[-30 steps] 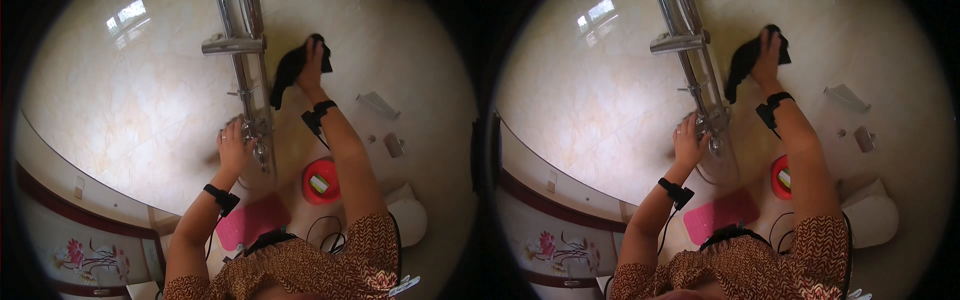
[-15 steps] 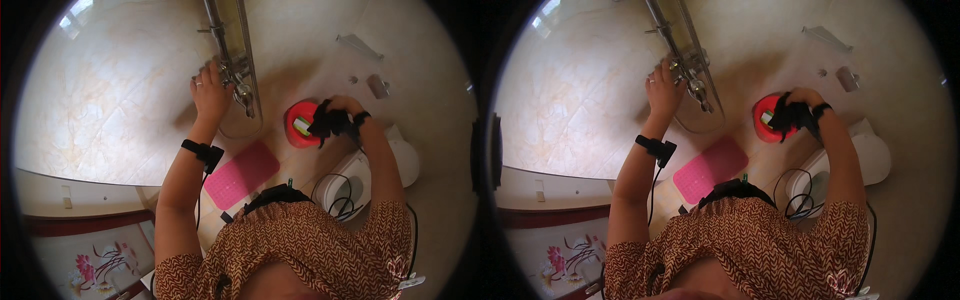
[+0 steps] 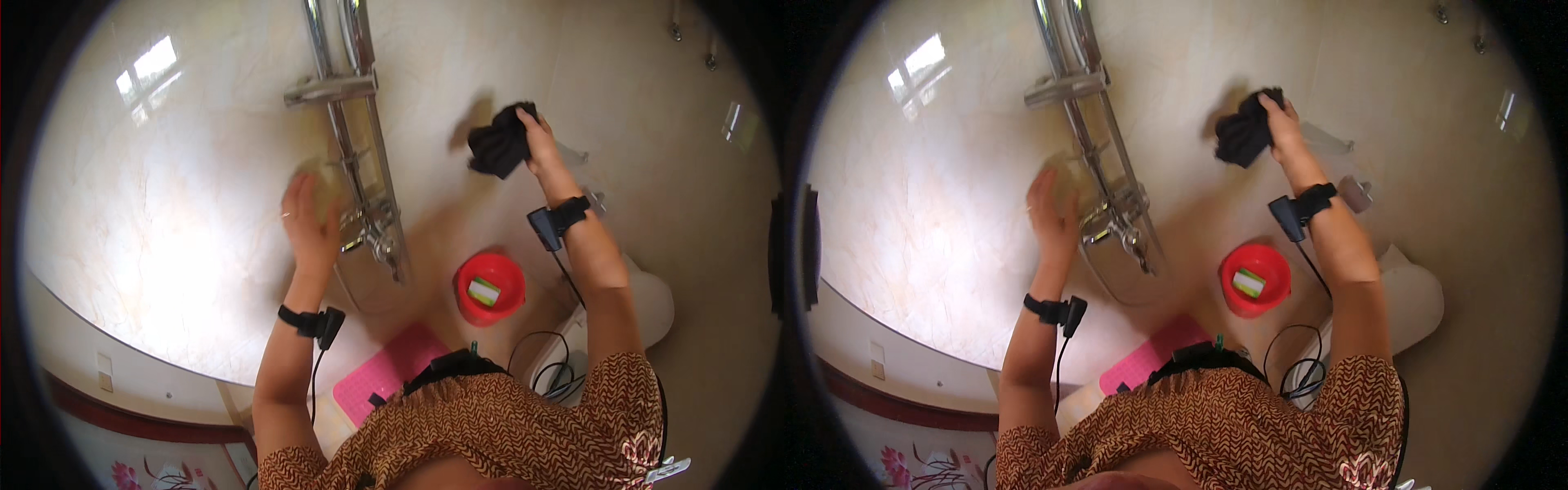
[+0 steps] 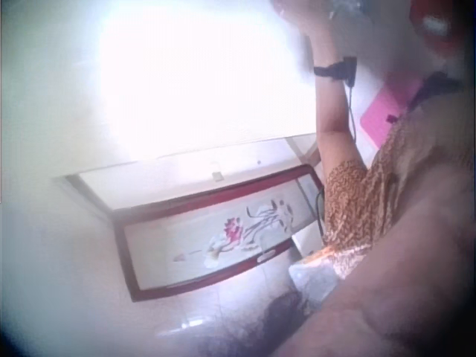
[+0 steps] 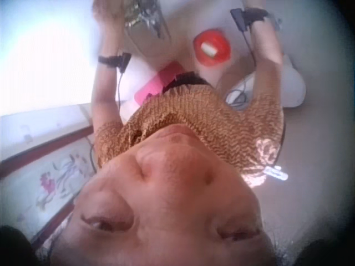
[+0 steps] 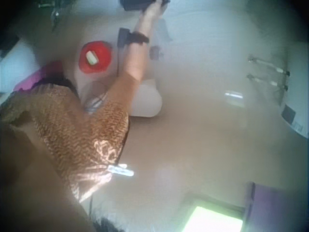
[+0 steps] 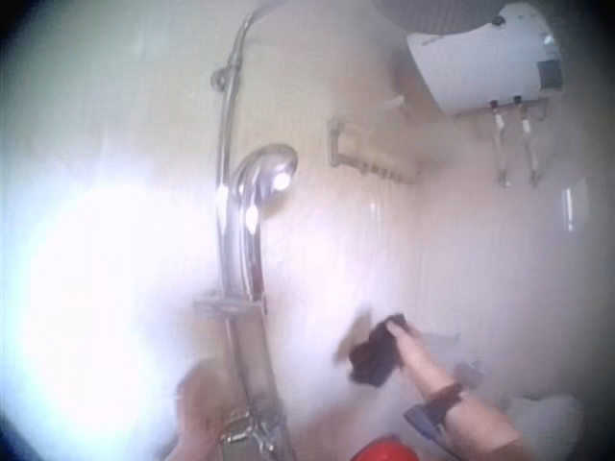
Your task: The person wipes the tiled walls and fixtures of a bathroom using a black cloth. They clean the shower area, including the shower head and pipe, and then move to wipe the window frame and glass.
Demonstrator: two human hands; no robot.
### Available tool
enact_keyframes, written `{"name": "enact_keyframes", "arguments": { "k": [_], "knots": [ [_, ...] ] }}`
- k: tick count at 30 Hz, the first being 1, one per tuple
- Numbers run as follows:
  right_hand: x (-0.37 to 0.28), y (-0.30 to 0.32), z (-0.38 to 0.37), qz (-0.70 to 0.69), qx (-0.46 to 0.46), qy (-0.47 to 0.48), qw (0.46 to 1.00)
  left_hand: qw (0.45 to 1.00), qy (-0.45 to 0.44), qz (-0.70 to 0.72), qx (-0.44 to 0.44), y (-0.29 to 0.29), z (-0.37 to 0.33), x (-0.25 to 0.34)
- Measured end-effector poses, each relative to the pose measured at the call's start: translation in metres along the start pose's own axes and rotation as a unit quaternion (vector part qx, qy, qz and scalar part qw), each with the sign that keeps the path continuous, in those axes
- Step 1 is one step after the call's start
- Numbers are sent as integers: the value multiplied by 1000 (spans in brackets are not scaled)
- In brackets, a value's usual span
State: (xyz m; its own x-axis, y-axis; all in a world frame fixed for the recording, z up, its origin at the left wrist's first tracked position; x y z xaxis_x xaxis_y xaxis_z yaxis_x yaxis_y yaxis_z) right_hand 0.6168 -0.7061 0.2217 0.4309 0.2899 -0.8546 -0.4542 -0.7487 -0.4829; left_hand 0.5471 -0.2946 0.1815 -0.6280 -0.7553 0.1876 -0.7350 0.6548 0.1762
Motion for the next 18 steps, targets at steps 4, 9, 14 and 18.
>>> {"name": "enact_keyframes", "arguments": {
  "k": [4,9,14,18],
  "knots": [
    [-49,-92,-12,159,-92,438,880,988,-87,-68,111,17,-59,15],
    [-46,-189,14,298,-162,680,650,953,-90,-196,212,36,-101,2],
    [-44,-206,-7,229,-148,812,516,912,-39,-297,279,18,-133,-14],
    [-65,-197,-85,242,-96,825,502,874,-46,-407,260,7,-123,-36]
  ]
}}
Point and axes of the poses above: each hand's wrist, its own z-axis away from the middle knuckle, its own y-axis out of the back of the hand, x = y × z, the point moved 4 cm from there along -z, towards the middle knuckle, and after that the axes turned 8 degrees about x, right-handed, at the moved point
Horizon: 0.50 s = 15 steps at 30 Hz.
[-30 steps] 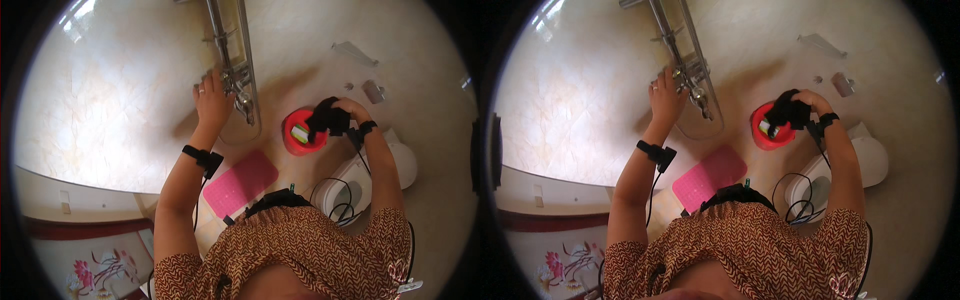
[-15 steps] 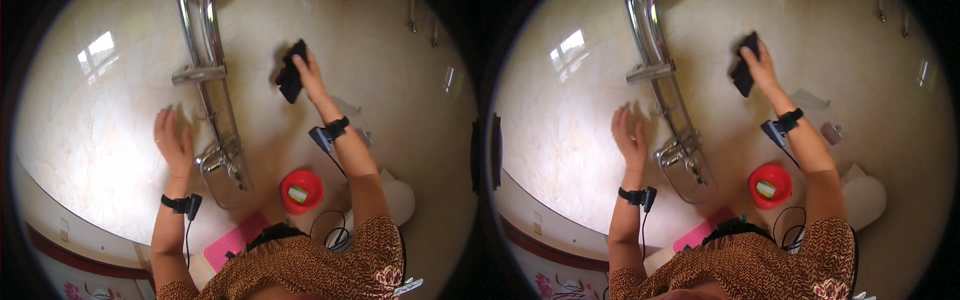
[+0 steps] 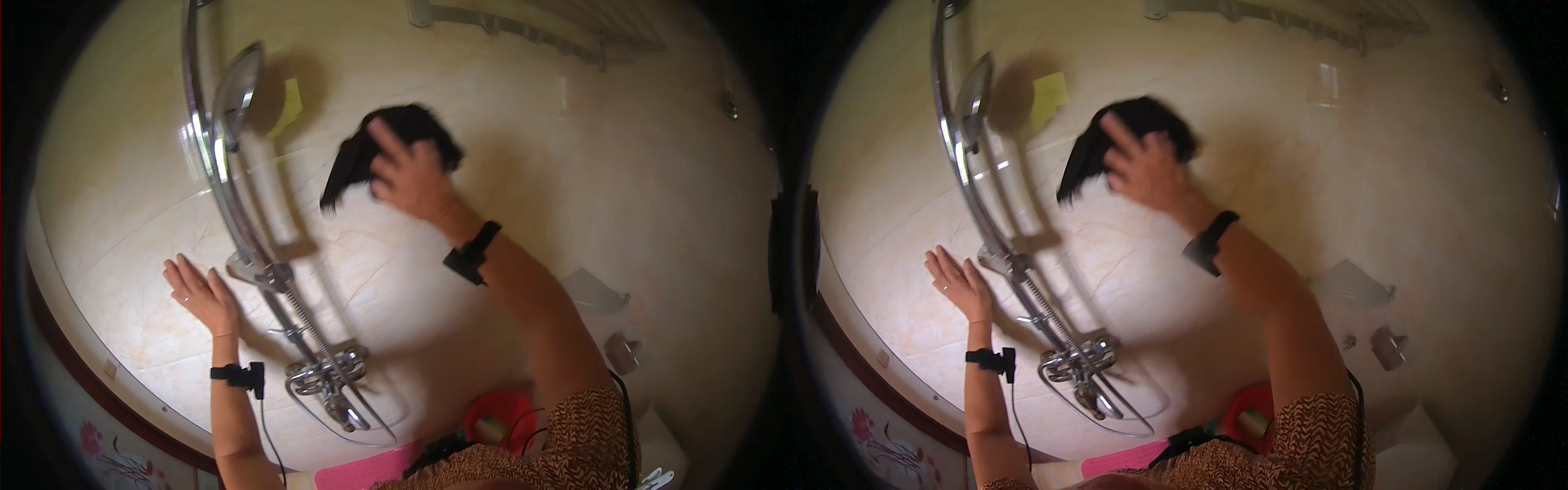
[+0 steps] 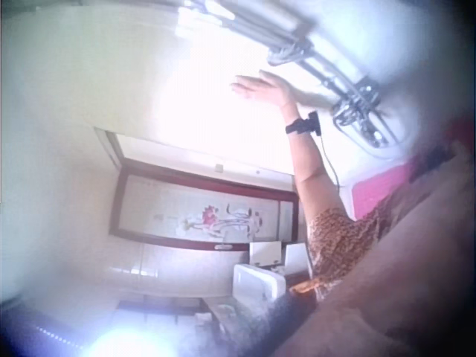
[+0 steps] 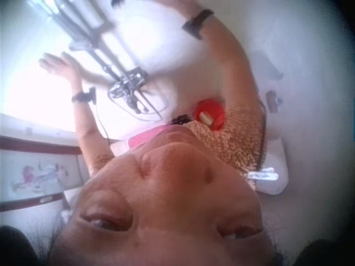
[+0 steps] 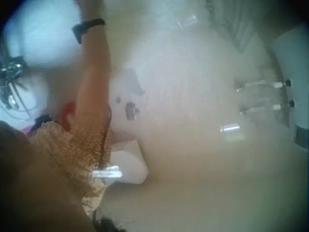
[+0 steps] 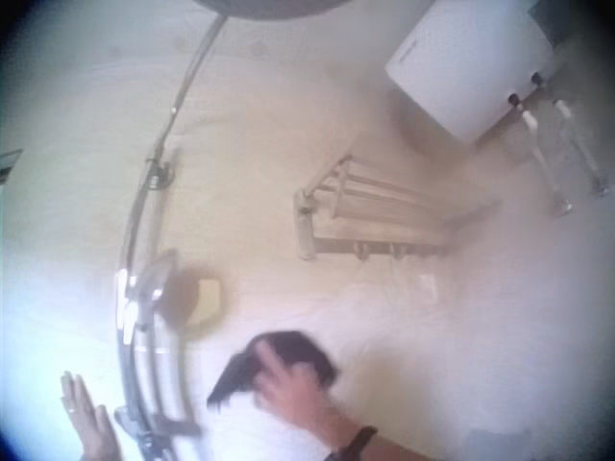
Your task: The person wipes the tiled walls and fixtures of a bathroom using a black cloth. They clean the shower area, including the shower head and pipe, and then move to wipe the window frame and glass.
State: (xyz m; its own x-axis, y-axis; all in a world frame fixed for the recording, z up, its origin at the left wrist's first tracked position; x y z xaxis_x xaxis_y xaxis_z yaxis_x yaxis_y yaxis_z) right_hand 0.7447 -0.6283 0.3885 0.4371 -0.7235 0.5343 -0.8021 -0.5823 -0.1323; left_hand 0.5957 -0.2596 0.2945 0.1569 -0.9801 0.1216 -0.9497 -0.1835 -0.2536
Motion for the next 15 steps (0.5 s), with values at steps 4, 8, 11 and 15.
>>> {"name": "enact_keyframes", "arguments": {
  "k": [4,8,11,15],
  "knots": [
    [178,25,26,-9,63,-234,970,999,-36,-19,5,3,7,3],
    [319,32,108,174,92,-367,909,996,-69,-47,17,9,-1,6],
    [394,60,161,205,-44,-417,885,997,-66,-15,22,13,-1,7],
    [429,56,240,251,-70,-500,826,996,-76,-45,25,10,-1,0]
  ]
}}
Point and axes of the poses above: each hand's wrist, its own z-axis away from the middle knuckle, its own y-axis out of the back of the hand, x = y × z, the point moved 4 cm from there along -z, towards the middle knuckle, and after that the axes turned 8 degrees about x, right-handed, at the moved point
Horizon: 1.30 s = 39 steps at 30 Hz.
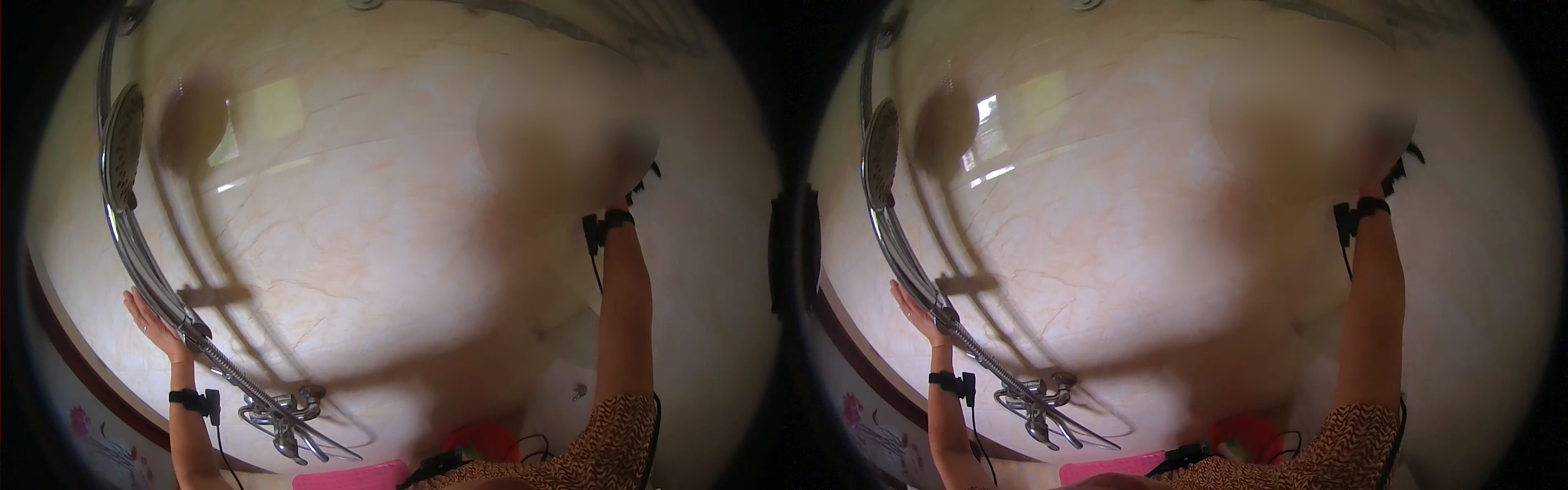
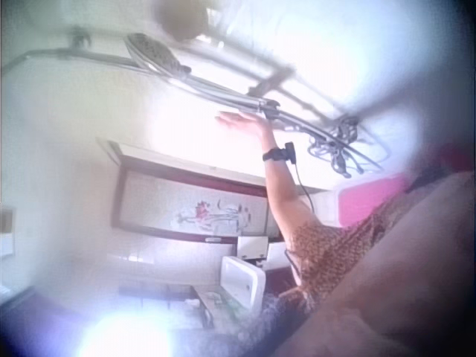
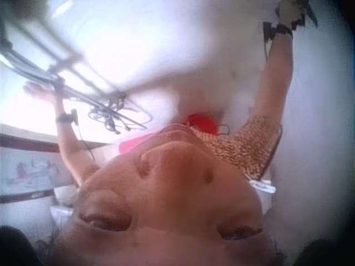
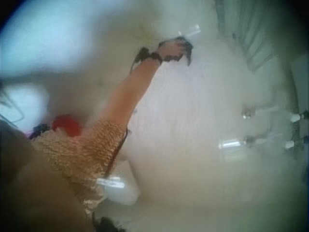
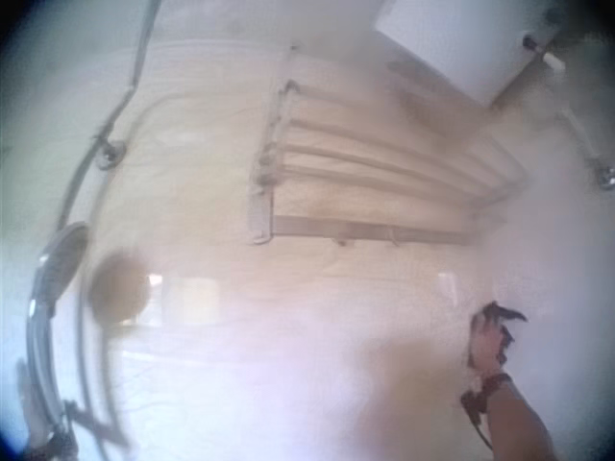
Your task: The person wipes the tiled walls and fixtures of a bathroom using a black cloth. They clean the shower area, including the shower head and pipe, and then move to wipe the window frame and glass.
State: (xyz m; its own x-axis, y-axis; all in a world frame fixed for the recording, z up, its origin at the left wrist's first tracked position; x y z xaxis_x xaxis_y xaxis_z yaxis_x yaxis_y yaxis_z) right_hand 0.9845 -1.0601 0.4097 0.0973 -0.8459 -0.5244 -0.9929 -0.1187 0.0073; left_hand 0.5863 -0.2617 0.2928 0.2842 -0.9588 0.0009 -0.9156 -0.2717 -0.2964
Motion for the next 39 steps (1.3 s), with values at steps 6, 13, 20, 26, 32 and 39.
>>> {"name": "enact_keyframes", "arguments": {
  "k": [6,13,20,26,32,39],
  "knots": [
    [-43,10,2,142,8,133,981,1000,-2,-17,-4,12,-7,3],
    [-267,100,68,-216,170,222,936,999,19,-38,-27,20,-14,11],
    [-409,195,178,-275,45,408,869,996,63,-13,-60,14,-5,11],
    [-415,216,212,-260,47,524,810,996,64,9,-66,20,-9,8],
    [-317,190,126,-240,-31,202,949,993,80,27,-81,17,-4,12],
    [-315,306,49,-381,160,196,889,991,84,50,-96,21,-8,9]
  ]
}}
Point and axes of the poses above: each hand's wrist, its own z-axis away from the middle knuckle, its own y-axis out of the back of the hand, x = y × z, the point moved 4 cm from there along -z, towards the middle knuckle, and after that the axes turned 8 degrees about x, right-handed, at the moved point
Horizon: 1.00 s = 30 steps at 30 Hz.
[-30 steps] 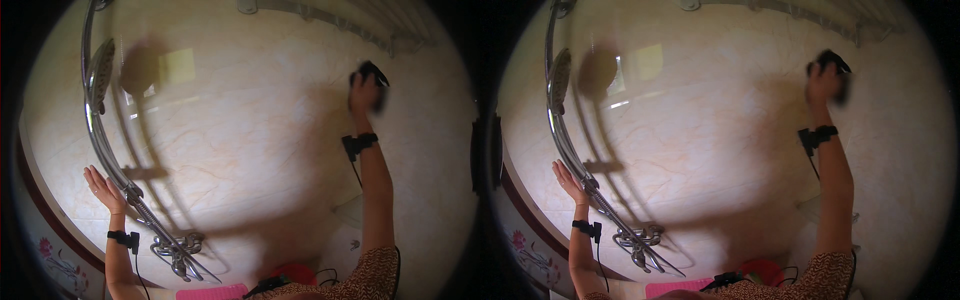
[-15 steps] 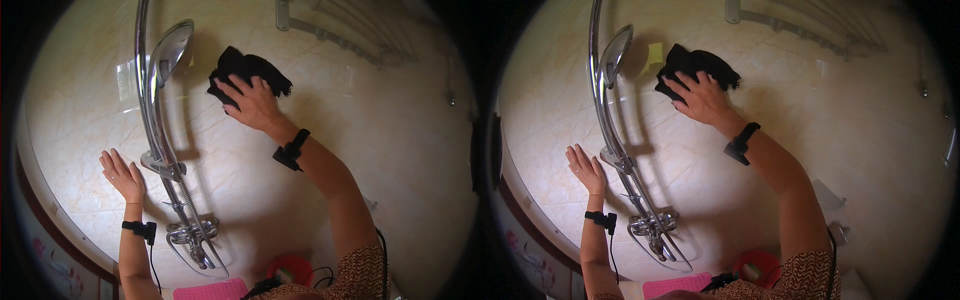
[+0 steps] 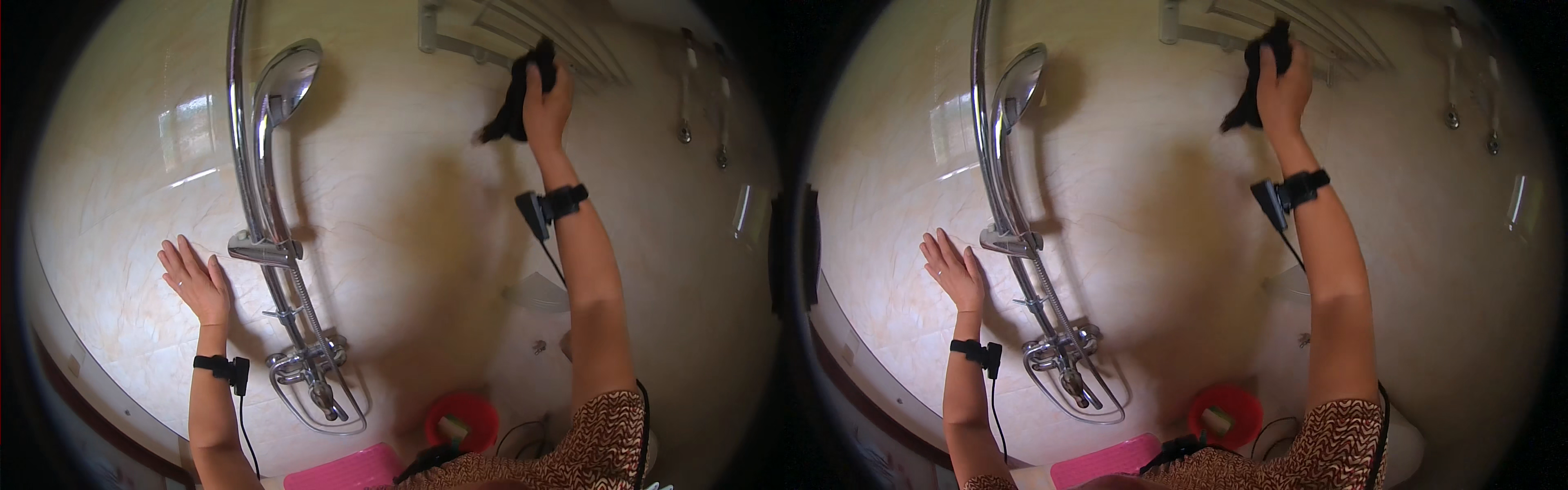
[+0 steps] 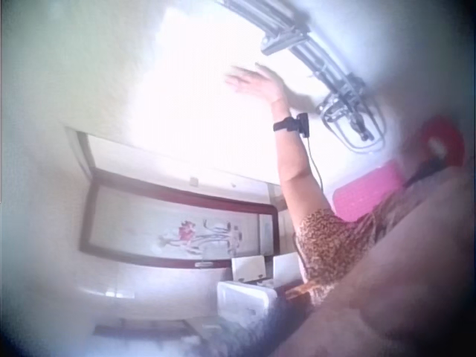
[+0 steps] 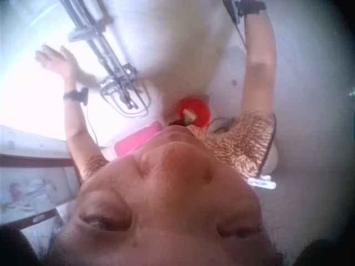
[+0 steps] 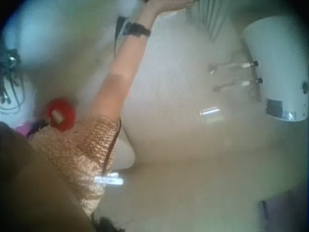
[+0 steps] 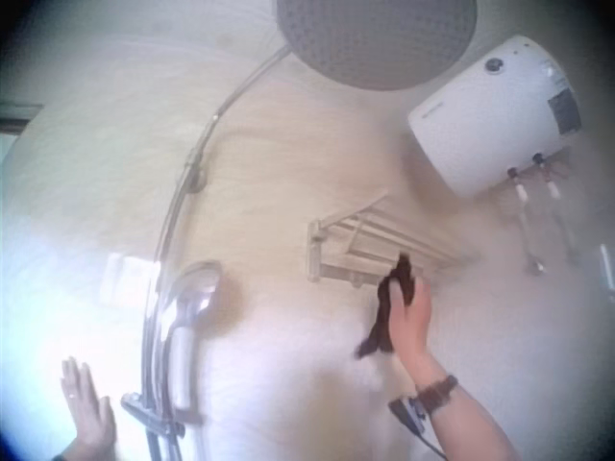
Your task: The person wipes the tiled walls and fixtures of a bathroom using a black cloth. They clean the shower area, including the shower head and pipe, and then move to wipe the window frame and glass.
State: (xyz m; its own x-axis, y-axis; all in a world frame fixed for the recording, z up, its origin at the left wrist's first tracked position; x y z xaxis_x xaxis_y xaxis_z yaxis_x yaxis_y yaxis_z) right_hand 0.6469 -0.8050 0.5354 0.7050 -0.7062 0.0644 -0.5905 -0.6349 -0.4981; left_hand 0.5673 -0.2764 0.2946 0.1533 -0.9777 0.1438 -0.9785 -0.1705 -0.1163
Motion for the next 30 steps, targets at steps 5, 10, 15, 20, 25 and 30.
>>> {"name": "enact_keyframes", "arguments": {
  "k": [5,10,15,20,25,30],
  "knots": [
    [-22,-22,-72,34,-34,111,993,998,11,50,-45,11,-5,4],
    [16,-59,-68,34,-120,82,989,983,82,158,-34,41,-15,-3],
    [119,-70,-53,93,-166,-10,982,988,73,130,34,93,-39,31],
    [133,-62,-56,103,-200,-30,974,991,51,109,67,126,-46,75],
    [41,-96,-43,-157,-194,71,966,981,-55,164,86,112,-63,179],
    [8,-85,-52,-71,-240,-44,967,965,-117,231,-43,81,-29,263]
  ]
}}
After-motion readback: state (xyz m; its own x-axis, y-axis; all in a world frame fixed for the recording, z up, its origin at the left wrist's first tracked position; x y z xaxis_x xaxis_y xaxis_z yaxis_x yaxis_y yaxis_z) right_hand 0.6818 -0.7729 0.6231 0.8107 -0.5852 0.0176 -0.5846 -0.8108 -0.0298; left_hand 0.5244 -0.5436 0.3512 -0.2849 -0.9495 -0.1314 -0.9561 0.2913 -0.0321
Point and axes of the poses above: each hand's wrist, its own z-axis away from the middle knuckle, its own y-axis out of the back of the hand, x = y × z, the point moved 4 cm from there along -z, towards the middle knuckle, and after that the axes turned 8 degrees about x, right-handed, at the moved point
